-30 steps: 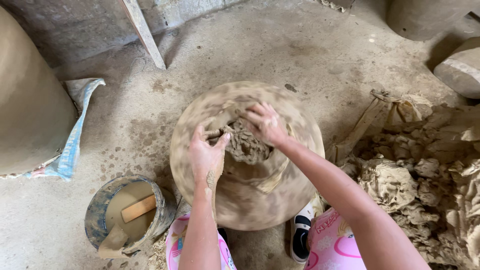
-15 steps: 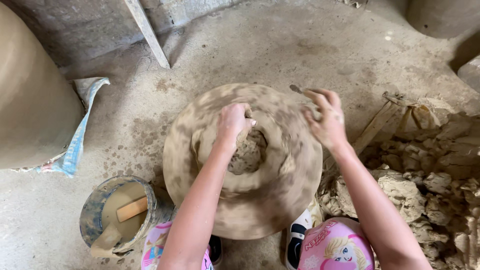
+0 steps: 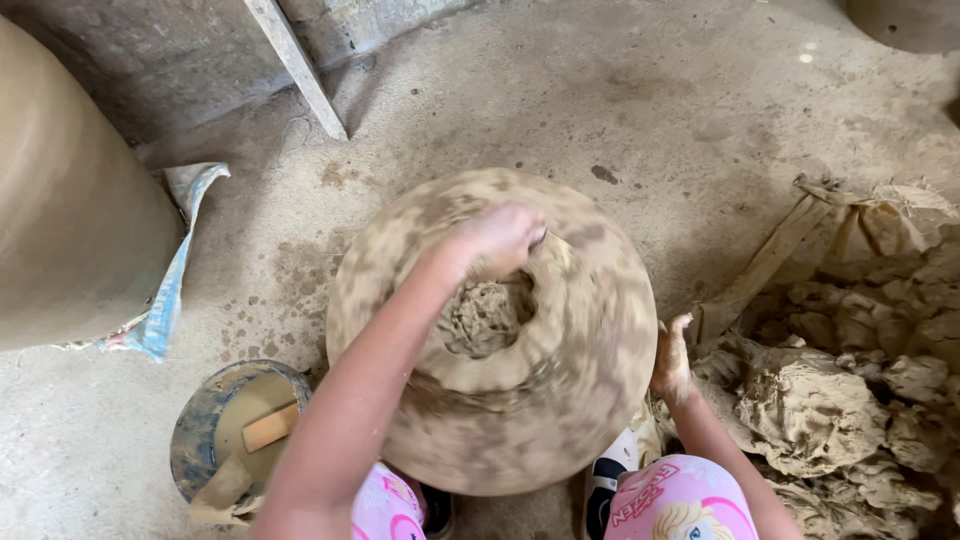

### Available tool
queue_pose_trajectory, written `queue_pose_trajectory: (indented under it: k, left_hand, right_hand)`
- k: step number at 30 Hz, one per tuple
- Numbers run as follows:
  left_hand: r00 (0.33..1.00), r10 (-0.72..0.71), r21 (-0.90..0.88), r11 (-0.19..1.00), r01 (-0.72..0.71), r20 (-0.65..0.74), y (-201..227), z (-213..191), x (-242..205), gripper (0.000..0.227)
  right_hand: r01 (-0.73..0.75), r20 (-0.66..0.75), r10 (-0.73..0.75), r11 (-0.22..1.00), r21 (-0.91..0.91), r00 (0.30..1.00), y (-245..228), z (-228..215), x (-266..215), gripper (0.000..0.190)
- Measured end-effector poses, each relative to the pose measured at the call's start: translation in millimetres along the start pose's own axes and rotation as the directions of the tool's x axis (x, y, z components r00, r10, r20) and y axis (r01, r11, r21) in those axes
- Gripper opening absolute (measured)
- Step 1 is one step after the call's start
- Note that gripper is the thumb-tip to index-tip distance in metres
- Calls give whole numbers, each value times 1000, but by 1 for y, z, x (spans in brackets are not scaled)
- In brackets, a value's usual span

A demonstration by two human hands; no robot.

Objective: The person places a lump of clay on a pottery wheel and centers it by hand. They then pull up the walls of the clay to form a cylinder, hollow out the center, and use a sponge to refine the shape.

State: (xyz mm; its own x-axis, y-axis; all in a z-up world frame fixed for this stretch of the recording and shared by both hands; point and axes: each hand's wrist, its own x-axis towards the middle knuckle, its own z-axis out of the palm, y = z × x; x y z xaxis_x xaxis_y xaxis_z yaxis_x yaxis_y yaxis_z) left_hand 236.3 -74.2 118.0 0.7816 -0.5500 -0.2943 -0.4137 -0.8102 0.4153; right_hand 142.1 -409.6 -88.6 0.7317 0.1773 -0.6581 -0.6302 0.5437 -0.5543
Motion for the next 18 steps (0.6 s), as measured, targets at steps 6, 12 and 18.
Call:
queue_pose_trajectory:
  k: [6, 12, 18]
  left_hand:
    - [928, -172, 65, 985, 160, 330, -35, 109, -1, 17]
    - [964, -143, -206, 960, 190, 223, -76, 94, 33, 17]
    - [906, -201, -39, 972, 232, 373, -88, 168, 6, 16]
  right_hand:
    - [26, 93, -31, 998, 55, 995, 28, -20, 9, 100]
    - [-82, 85, 70, 985, 153, 994, 49, -26, 5, 100]
    - [1, 14, -2, 996, 85, 1000, 49, -16, -8, 97]
